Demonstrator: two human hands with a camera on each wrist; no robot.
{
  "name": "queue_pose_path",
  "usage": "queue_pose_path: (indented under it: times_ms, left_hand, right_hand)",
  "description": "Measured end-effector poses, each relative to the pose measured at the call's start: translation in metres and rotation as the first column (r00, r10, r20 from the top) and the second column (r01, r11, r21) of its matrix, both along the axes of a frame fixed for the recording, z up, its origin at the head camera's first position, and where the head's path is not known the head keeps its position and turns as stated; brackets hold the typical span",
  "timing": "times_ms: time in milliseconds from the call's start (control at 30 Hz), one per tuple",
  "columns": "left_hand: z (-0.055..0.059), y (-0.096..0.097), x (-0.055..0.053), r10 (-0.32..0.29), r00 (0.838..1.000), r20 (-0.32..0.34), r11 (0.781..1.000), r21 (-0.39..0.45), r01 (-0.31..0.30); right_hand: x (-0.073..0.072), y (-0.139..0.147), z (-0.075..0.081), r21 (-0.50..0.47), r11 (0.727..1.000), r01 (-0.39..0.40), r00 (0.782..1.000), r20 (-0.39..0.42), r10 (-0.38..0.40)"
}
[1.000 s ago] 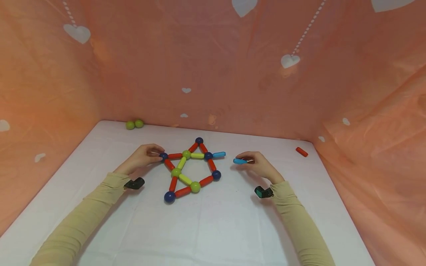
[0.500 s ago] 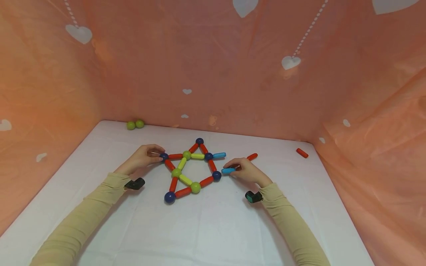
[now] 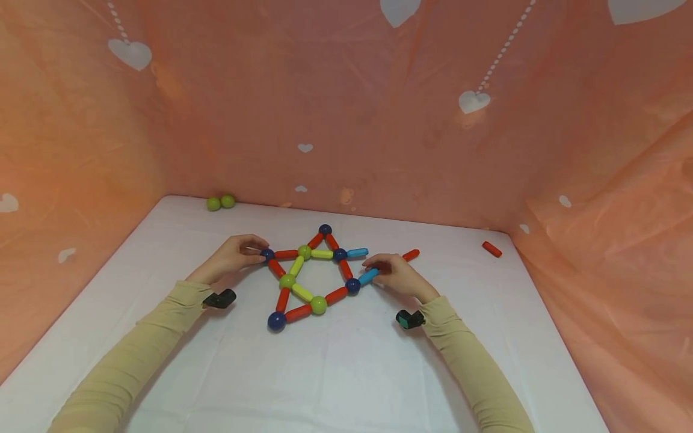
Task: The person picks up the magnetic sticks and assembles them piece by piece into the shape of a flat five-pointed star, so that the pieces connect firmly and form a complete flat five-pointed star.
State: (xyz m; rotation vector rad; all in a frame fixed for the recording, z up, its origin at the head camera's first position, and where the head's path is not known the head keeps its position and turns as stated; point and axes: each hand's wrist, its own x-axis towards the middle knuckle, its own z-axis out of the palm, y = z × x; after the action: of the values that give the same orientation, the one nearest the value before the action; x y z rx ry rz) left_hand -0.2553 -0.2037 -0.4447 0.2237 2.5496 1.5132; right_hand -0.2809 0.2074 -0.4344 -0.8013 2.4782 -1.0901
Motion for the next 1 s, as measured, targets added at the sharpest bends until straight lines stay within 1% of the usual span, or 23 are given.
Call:
queue_pose_path:
  times_ms: [100, 200, 300, 400, 500, 567, 700, 767, 800, 1000]
  left_hand:
    - [-0.002, 0.0, -0.001, 0.005, 1.0, 0.015, 1.0, 0.012, -0.005]
    - [-0.002, -0.001, -0.001, 0.005, 1.0, 0.03, 1.0, 0.019, -0.005]
    - [-0.002, 0.0, -0.001, -0.001, 1.0, 0.011, 1.0, 0.004, 0.001]
    - [-0.002, 0.0, -0.001, -0.007, 1.0, -0.006, 1.0, -0.006, 0.006]
    - [-0.002, 0.0, -0.001, -0.003, 1.0, -0.008, 1.0, -0.006, 0.003]
    - [-0.001, 0.0, -0.001, 0.001, 1.0, 0.002, 1.0, -0.001, -0.001]
    - [0.0, 0.0, -0.002, 0.014, 1.0, 0.027, 1.0, 0.003, -0.014]
    - [0.001, 0.0, -0.002, 0.019, 0.999, 0.038, 1.0, 0.004, -0.019]
    - [0.001, 0.0, -0.002, 0.018, 0.999, 0.038, 1.0, 0.003, -0.018]
    - [-0.001, -0.001, -0.001, 0.003, 1.0, 0.011, 1.0, 0.002, -0.003]
  right_hand:
    - [-0.003, 0.002, -0.003, -0.045, 0.999, 0.001, 1.0, 0.025, 0.0]
    - [-0.008, 0.005, -0.003, -0.049, 0.999, 0.001, 0.998, 0.058, 0.002]
    - [-0.014, 0.01, 0.001, -0.045, 0.999, 0.008, 0.997, 0.075, -0.005]
    - [-0.021, 0.012, 0.006, -0.068, 0.996, 0.056, 0.994, 0.101, -0.049]
    - [-0.025, 0.009, 0.008, -0.122, 0.985, 0.121, 0.983, 0.151, -0.102]
    - [-0.026, 0.005, 0.007, -0.171, 0.972, 0.161, 0.97, 0.21, -0.124]
    - [-0.025, -0.004, 0.004, -0.249, 0.946, 0.208, 0.945, 0.302, -0.128]
    - [-0.025, -0.007, 0.003, -0.256, 0.942, 0.215, 0.939, 0.321, -0.127]
    - [-0.025, -0.007, 0.003, -0.259, 0.942, 0.213, 0.94, 0.319, -0.125]
    - [-0.022, -0.008, 0.001, -0.23, 0.945, 0.231, 0.931, 0.333, -0.147]
